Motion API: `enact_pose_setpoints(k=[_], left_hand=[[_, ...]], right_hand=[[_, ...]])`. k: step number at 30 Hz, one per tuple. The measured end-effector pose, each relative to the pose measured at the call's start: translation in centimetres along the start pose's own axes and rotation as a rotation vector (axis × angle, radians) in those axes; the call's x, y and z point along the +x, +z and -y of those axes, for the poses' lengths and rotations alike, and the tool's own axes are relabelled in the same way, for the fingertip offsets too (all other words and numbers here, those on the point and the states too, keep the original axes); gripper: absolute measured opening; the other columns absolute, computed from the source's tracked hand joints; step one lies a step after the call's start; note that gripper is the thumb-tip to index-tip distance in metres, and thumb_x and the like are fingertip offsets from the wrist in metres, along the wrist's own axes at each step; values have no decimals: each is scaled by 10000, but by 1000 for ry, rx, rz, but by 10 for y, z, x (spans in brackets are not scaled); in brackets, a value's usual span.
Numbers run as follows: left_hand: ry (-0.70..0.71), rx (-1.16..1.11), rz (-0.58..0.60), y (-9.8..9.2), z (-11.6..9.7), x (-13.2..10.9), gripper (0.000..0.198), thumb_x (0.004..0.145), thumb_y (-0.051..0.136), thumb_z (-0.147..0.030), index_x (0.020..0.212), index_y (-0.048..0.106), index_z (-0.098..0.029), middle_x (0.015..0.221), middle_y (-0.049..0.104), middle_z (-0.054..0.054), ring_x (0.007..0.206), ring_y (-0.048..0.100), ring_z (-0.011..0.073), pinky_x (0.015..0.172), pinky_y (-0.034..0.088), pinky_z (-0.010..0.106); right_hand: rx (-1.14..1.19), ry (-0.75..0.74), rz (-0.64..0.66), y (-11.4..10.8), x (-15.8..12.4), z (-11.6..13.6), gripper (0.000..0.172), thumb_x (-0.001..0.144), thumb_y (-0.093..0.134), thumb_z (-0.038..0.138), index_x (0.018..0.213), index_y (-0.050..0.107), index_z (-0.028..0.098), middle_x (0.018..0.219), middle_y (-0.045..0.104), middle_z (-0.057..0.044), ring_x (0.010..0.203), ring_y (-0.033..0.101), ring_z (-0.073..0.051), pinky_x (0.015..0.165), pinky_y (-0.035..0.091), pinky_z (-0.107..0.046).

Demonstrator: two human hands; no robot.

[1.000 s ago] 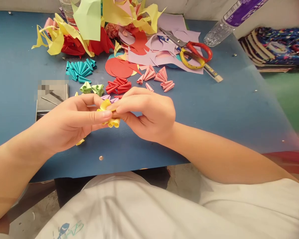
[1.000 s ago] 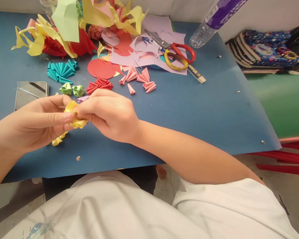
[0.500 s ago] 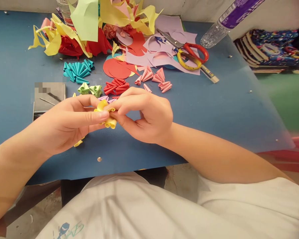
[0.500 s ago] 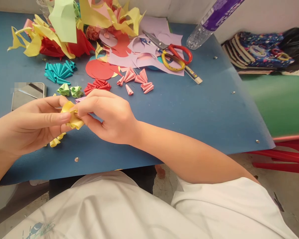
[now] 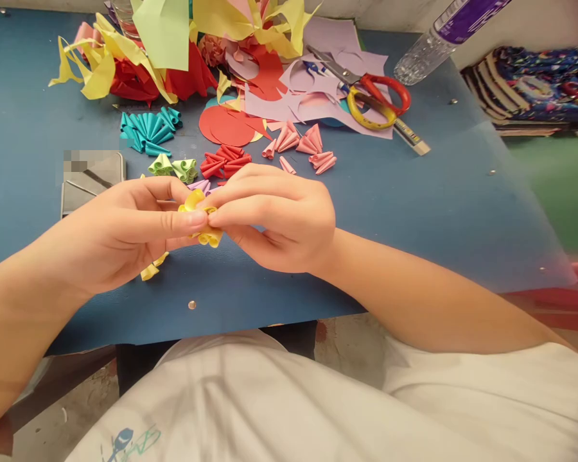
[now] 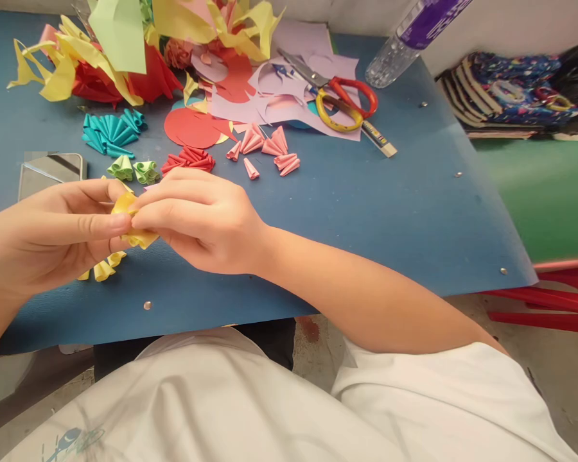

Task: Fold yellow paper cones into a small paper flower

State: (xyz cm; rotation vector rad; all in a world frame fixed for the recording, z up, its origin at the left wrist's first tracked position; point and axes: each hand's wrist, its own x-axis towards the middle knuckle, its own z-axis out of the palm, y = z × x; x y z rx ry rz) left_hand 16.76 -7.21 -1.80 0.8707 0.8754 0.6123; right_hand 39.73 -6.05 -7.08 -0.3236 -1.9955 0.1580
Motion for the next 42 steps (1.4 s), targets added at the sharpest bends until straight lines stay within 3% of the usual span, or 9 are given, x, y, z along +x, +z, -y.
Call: enact_pose_setpoints(k=[4, 9, 12, 20, 26, 31, 36, 40, 42], left_hand=[[5, -15, -53, 0, 0, 2, 320, 733, 1032, -238, 889, 763, -160, 822, 773, 3, 663, 692, 93, 604, 579, 162], [76, -48, -83, 2, 3, 2, 270, 791, 993, -186, 884, 741, -164, 929, 803, 12, 888, 776, 131, 865, 641, 223], [110, -34, -32, 3, 4, 0, 241, 831, 962, -164, 905, 734, -174, 892, 797, 4, 865, 778, 131, 825, 625, 219], [103, 3, -9, 2, 2, -2, 235, 818, 964, -180, 869, 734, -186, 812, 772, -14, 724, 728, 104, 648, 588, 167], [56, -54, -15, 1, 3, 0, 194, 859, 926, -166, 884, 734, -174, 911, 773, 1, 860, 764, 128, 815, 655, 217], [150, 32, -30, 8, 9, 1, 238, 858, 938, -194, 892, 703, -176, 888, 765, -5, 839, 750, 126, 803, 639, 221], [220, 29, -66, 16, 14, 0, 291, 853, 929, -144, 918, 653, -206, 951, 814, -11, 859, 760, 121, 846, 635, 232], [217, -30, -88, 14, 11, -2, 296, 879, 887, -109, 1085, 763, -280, 1019, 839, -31, 940, 791, 125, 921, 641, 241], [203, -44, -83, 11, 9, -1, 268, 877, 885, -107, 1072, 810, -274, 1046, 843, -31, 975, 789, 125, 942, 638, 230]], right_hand=[[-40, 60, -27, 2, 2, 4, 112, 1029, 646, 95, 999, 696, 192, 1000, 842, 23, 952, 775, -64, 900, 666, -226], [-93, 98, -104, 1, 4, 9, 165, 964, 686, 19, 953, 684, 184, 924, 824, -16, 896, 770, -110, 874, 684, -266], [-123, 87, -74, -1, 4, 9, 143, 1029, 649, 103, 986, 704, 227, 971, 818, 19, 927, 763, -83, 882, 668, -223], [-63, 121, -4, -5, 6, 14, 207, 1070, 551, 92, 1003, 713, 203, 1009, 779, 43, 962, 749, -42, 895, 648, -173], [-170, 86, -16, 1, 3, 13, 147, 1055, 581, 84, 1004, 657, 199, 995, 784, 21, 948, 758, -72, 886, 669, -212], [-243, 128, -64, 9, -2, 14, 177, 1096, 515, 144, 969, 599, 234, 967, 774, 21, 878, 764, -91, 803, 690, -238], [-216, 128, -95, 8, -2, 13, 149, 1073, 566, 147, 994, 675, 210, 987, 788, 26, 925, 753, -61, 877, 654, -176], [-161, 102, -92, 5, -2, 10, 165, 1065, 573, 127, 1088, 727, 183, 1057, 822, -18, 1025, 784, -86, 959, 657, -180], [-156, 97, -72, 3, -1, 9, 182, 1076, 560, 131, 1116, 728, 187, 1098, 826, -27, 1054, 790, -99, 977, 670, -196]])
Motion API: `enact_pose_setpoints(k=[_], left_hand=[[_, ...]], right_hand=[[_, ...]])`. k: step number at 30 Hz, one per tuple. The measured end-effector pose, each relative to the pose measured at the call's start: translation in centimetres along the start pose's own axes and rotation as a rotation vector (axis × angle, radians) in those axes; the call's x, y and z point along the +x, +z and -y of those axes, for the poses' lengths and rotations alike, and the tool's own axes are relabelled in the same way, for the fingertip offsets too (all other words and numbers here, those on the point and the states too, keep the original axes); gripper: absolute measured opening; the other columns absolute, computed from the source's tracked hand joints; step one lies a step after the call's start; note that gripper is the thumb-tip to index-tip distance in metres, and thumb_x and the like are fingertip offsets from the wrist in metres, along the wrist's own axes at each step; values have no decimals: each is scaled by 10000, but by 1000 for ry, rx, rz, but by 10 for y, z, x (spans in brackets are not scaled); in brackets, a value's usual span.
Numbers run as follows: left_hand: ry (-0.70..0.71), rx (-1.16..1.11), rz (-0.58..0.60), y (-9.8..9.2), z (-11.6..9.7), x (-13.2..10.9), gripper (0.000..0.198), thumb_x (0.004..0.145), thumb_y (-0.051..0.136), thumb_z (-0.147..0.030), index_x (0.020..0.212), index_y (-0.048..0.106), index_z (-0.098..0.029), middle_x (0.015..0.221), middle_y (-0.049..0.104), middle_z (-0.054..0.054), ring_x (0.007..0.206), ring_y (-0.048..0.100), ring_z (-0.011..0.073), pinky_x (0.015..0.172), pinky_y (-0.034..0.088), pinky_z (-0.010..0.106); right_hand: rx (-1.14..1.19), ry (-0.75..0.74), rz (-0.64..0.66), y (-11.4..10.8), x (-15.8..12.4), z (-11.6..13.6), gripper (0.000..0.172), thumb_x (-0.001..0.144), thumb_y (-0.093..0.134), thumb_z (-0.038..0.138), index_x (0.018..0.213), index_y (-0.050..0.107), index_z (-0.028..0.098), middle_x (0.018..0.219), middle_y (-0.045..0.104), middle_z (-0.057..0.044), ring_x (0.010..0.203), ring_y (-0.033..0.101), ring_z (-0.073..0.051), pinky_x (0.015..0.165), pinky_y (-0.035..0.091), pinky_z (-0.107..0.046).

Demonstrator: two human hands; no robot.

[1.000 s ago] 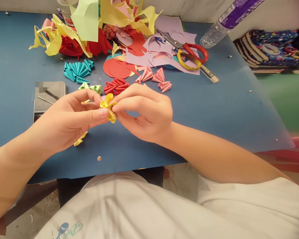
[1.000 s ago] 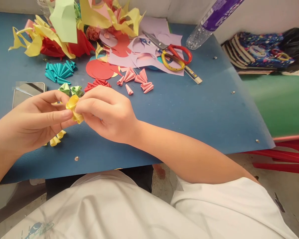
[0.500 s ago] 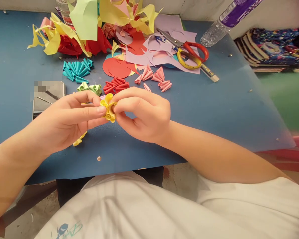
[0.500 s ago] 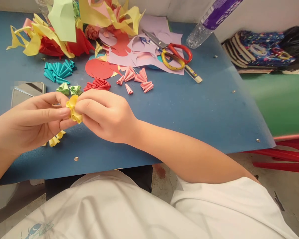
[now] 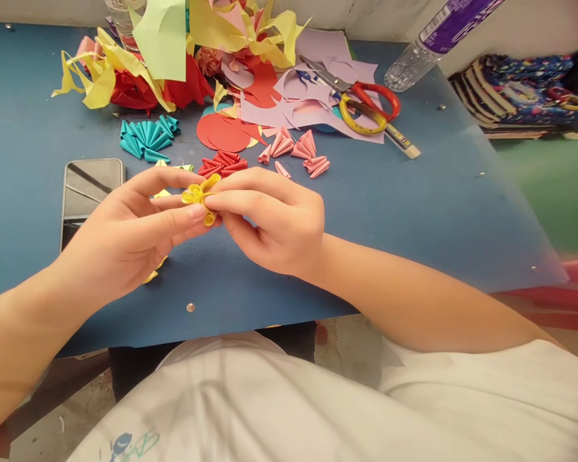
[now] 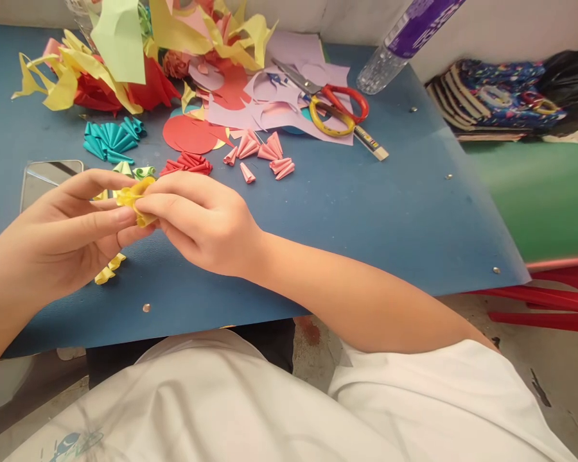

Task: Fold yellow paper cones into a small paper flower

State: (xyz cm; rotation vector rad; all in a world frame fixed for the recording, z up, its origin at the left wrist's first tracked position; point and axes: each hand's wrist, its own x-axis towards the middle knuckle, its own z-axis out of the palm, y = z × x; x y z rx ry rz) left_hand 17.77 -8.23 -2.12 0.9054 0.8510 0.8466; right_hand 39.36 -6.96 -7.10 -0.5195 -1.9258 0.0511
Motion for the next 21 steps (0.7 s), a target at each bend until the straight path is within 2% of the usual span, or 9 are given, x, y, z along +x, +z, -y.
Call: enact_pose_setpoints(k=[3, 5, 8, 10, 15, 21], left_hand=[[-15, -17, 2, -4, -2, 2, 115, 905, 882, -160, 983, 823, -220, 1001, 831, -12, 930, 768, 119, 908, 642, 219], [-8, 8, 3, -5, -2, 2, 84, 915, 884, -178, 961, 818, -204, 942, 816, -4, 895, 761, 122, 902, 649, 236], [17, 107, 11, -6, -1, 2, 101, 917, 896, -197, 948, 800, -198, 926, 813, 11, 928, 771, 149, 915, 656, 270], [14, 148, 21, -7, -1, 1, 117, 918, 900, -217, 940, 787, -195, 943, 814, 20, 968, 773, 167, 928, 659, 292], [-22, 149, 36, -8, -2, 1, 124, 897, 896, -208, 906, 775, -184, 916, 804, 27, 959, 789, 193, 935, 672, 333], [-42, 114, -3, -7, -5, 0, 131, 868, 907, -160, 876, 777, -176, 906, 809, 23, 957, 795, 189, 895, 678, 291]], right_hand=[[-31, -39, 27, -2, 1, -1, 196, 1086, 551, 140, 1145, 729, 198, 1109, 832, -21, 1054, 794, -109, 984, 678, -212], [-58, -76, 19, -2, 2, -2, 180, 1073, 578, 132, 1134, 742, 176, 1085, 835, -37, 1027, 795, -117, 969, 674, -214], [-69, -100, 2, -2, 4, -2, 138, 1043, 616, 101, 1075, 744, 140, 1024, 828, -44, 952, 786, -104, 917, 667, -204], [-57, -97, 16, -2, 5, -2, 129, 1030, 620, 70, 1062, 721, 145, 974, 807, -6, 923, 774, -86, 894, 668, -206], [-17, -53, 112, -6, 6, -1, 161, 1074, 555, 94, 1092, 689, 182, 996, 761, 67, 975, 779, -46, 907, 687, -214], [-35, -114, 133, -9, 5, -3, 190, 1034, 593, 63, 1163, 711, 136, 1097, 811, -6, 1037, 783, -72, 935, 684, -213]])
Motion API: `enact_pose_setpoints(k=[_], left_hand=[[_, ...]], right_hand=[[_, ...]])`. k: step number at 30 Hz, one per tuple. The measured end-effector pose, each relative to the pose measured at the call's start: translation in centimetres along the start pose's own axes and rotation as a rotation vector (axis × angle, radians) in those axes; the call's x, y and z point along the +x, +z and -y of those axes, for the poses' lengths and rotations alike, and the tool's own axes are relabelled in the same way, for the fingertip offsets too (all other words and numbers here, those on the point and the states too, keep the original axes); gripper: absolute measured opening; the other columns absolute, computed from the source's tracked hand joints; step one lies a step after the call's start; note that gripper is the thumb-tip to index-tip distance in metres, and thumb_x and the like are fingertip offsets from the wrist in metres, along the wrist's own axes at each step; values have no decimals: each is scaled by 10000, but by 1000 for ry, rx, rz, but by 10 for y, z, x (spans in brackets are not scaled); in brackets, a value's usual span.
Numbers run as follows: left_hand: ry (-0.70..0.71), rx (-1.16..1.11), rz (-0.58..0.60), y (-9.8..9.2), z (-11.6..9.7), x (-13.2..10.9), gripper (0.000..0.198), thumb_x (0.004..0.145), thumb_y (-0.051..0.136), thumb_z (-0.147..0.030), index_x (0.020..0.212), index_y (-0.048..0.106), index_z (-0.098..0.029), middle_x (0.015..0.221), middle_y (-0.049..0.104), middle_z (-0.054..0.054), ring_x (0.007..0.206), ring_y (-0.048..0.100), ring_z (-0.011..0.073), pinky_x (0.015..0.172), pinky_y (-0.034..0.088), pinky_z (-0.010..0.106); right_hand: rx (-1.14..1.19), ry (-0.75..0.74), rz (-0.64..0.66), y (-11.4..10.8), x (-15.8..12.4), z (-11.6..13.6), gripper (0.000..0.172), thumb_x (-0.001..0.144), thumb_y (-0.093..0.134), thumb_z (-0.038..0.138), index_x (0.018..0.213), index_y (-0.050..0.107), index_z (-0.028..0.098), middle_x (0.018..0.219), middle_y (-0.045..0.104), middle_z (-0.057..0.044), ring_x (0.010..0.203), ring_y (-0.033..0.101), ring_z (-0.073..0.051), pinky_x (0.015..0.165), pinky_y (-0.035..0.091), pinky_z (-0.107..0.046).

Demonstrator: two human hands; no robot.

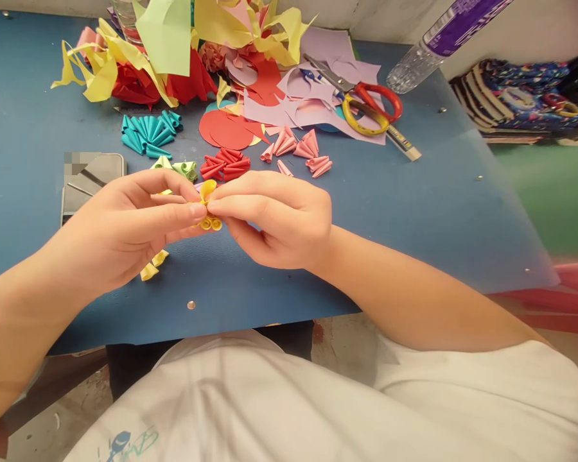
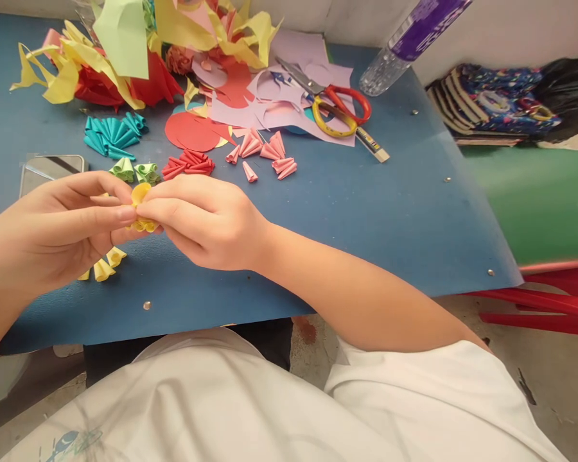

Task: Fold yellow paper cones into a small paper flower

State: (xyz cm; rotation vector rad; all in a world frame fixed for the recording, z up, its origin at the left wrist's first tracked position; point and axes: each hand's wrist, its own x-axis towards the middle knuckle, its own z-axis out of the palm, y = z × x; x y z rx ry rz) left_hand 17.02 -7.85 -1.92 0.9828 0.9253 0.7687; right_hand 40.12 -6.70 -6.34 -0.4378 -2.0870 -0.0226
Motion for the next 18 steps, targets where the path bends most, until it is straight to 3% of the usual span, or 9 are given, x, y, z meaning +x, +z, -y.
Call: enact_pose_setpoints(k=[4, 11, 18], left_hand=[[-12, 47, 16, 1, -1, -2, 158, 858, 936, -191, 887, 782, -177, 866, 802, 9, 929, 790, 166, 805, 643, 205], [-48, 57, 38, 0, 0, -1, 210, 863, 959, -286, 913, 796, -165, 897, 815, 23, 927, 792, 167, 843, 644, 223], [-41, 64, 11, -3, -1, 1, 221, 841, 981, -302, 916, 815, -175, 920, 837, 37, 951, 800, 172, 862, 648, 227]], right_hand=[[-33, 5, -33, 3, -1, 1, 157, 1033, 617, 94, 1125, 721, 168, 1069, 822, 0, 999, 784, -68, 899, 679, -211], [50, 69, -80, 6, 3, 7, 134, 980, 686, 33, 1042, 723, 145, 956, 809, 10, 851, 747, -58, 829, 662, -187], [136, 143, -82, 5, 4, 5, 142, 1002, 700, 64, 1049, 751, 188, 999, 811, -29, 926, 770, -100, 853, 678, -247]])
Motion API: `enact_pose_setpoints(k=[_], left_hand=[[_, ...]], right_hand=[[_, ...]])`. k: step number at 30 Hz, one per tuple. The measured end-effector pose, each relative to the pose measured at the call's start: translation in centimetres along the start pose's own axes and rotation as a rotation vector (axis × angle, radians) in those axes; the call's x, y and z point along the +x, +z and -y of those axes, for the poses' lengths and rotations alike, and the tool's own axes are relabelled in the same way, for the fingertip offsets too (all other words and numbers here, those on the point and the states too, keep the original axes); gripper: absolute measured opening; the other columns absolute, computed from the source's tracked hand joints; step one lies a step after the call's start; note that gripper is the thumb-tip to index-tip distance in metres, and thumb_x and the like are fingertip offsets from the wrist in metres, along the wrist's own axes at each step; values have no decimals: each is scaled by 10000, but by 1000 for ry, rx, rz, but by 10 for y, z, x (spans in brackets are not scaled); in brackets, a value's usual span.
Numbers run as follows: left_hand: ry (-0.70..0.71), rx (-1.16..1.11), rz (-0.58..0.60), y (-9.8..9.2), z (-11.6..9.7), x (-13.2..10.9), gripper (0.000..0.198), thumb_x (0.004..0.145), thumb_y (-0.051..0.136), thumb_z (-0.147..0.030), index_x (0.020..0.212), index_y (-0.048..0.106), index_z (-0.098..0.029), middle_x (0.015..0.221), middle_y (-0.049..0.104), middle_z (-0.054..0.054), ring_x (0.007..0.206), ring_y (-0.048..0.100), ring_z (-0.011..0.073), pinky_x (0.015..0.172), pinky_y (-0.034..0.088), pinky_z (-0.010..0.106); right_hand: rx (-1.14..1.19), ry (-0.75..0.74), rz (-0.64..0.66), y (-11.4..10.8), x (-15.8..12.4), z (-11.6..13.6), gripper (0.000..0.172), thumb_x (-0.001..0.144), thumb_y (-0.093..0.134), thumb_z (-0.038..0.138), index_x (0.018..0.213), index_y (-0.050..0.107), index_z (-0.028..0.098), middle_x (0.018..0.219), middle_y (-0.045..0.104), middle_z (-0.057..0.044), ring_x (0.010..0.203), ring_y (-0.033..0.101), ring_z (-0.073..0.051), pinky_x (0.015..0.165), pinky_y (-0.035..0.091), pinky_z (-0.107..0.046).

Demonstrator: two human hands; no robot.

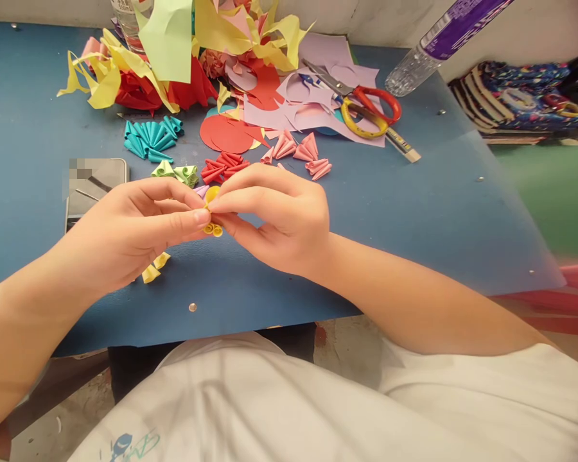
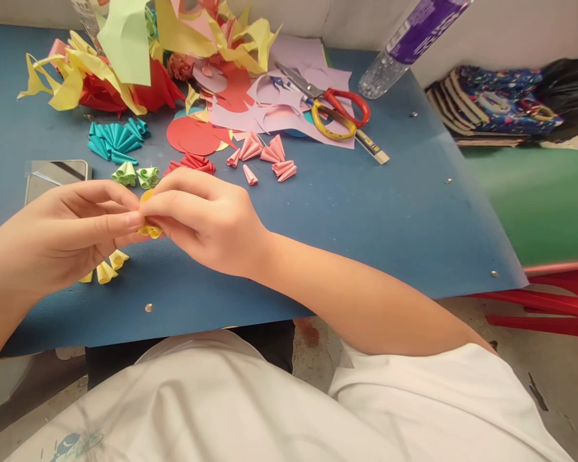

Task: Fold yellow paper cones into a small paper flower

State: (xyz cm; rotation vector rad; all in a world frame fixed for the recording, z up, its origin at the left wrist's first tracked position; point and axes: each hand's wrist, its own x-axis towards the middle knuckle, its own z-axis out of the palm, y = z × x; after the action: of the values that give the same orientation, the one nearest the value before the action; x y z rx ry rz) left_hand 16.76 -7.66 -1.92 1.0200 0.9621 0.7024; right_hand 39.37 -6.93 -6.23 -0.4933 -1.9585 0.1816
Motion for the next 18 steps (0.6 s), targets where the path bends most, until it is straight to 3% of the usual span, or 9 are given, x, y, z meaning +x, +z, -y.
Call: enact_pose_setpoints(k=[7, 12, 16, 18], left_hand=[[5, 6, 10, -2, 0, 0, 217, 833, 985, -289, 913, 816, -178, 931, 849, 37, 936, 808, 168, 888, 662, 233], [23, -68, -14, -3, -1, 1, 157, 857, 958, -248, 906, 824, -184, 888, 841, 14, 882, 804, 144, 947, 668, 258], [22, -63, -44, -3, -1, 3, 171, 851, 962, -265, 909, 821, -186, 889, 841, 19, 813, 776, 129, 859, 667, 240], [32, -52, -56, -1, 0, 3, 209, 828, 980, -288, 915, 821, -185, 910, 843, 28, 846, 785, 151, 867, 667, 263]], right_hand=[[19, 53, -76, 4, -3, 5, 111, 997, 728, 104, 1000, 744, 213, 911, 828, 20, 812, 784, -95, 760, 685, -233], [56, 73, -87, 5, -4, 9, 146, 989, 706, 61, 1092, 756, 152, 973, 855, -18, 845, 791, -84, 841, 687, -218], [88, 49, -77, 8, -6, 4, 282, 907, 891, 243, 1124, 756, 122, 1018, 847, -60, 918, 796, -132, 902, 696, -285], [78, 75, -76, 10, -8, 2, 227, 927, 869, 237, 1108, 764, 151, 1036, 839, -55, 956, 801, -146, 914, 696, -304]])
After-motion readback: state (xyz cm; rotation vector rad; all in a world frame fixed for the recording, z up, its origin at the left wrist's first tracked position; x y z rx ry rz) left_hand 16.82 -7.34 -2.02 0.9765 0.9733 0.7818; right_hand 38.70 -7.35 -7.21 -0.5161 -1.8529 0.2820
